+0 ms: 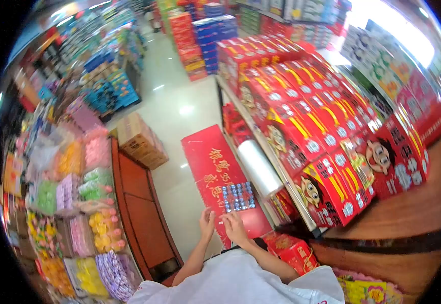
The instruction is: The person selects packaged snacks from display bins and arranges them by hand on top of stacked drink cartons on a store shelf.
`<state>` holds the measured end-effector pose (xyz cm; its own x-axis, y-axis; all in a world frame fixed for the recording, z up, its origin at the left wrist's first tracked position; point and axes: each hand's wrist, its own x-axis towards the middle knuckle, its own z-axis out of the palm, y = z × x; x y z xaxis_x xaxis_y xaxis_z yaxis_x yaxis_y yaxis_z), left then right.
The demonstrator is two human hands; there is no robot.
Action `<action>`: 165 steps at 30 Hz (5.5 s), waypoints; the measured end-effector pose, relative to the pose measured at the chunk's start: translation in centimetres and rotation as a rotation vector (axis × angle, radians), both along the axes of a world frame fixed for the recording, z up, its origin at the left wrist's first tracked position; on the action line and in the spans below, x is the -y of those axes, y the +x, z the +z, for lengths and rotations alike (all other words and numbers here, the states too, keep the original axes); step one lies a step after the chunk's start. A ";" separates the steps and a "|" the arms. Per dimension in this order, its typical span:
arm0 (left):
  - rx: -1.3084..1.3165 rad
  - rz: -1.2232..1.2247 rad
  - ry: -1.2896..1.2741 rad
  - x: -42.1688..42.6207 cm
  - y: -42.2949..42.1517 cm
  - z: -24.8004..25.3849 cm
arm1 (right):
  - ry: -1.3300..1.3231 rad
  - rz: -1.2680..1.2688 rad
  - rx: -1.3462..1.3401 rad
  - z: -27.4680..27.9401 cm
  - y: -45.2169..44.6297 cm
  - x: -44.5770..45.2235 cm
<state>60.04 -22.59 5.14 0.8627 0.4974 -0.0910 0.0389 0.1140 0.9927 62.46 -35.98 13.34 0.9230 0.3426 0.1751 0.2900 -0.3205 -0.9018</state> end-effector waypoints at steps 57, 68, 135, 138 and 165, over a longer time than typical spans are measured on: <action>-0.415 1.642 -0.176 -23.0 -62.1 -4.7 | -0.533 1.375 -0.013 -7.0 -58.9 -42.7; -0.298 1.806 0.194 -24.0 -60.0 0.3 | -0.045 1.429 -0.005 -3.2 -53.4 -40.7; 0.346 -0.783 0.205 30.3 27.5 16.5 | 0.266 -1.036 0.106 8.9 18.4 28.9; 0.336 -0.827 0.364 32.8 31.6 16.0 | 0.182 -1.180 0.157 7.4 21.0 29.7; 0.367 -0.950 0.298 27.9 25.7 17.7 | -0.020 -1.176 0.345 7.1 21.9 29.9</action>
<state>85.69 -50.53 22.80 0.8586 -0.4364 0.2688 -0.3239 -0.0555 0.9445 84.35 -65.92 20.39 0.5781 -0.6631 0.4756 0.0368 -0.5611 -0.8270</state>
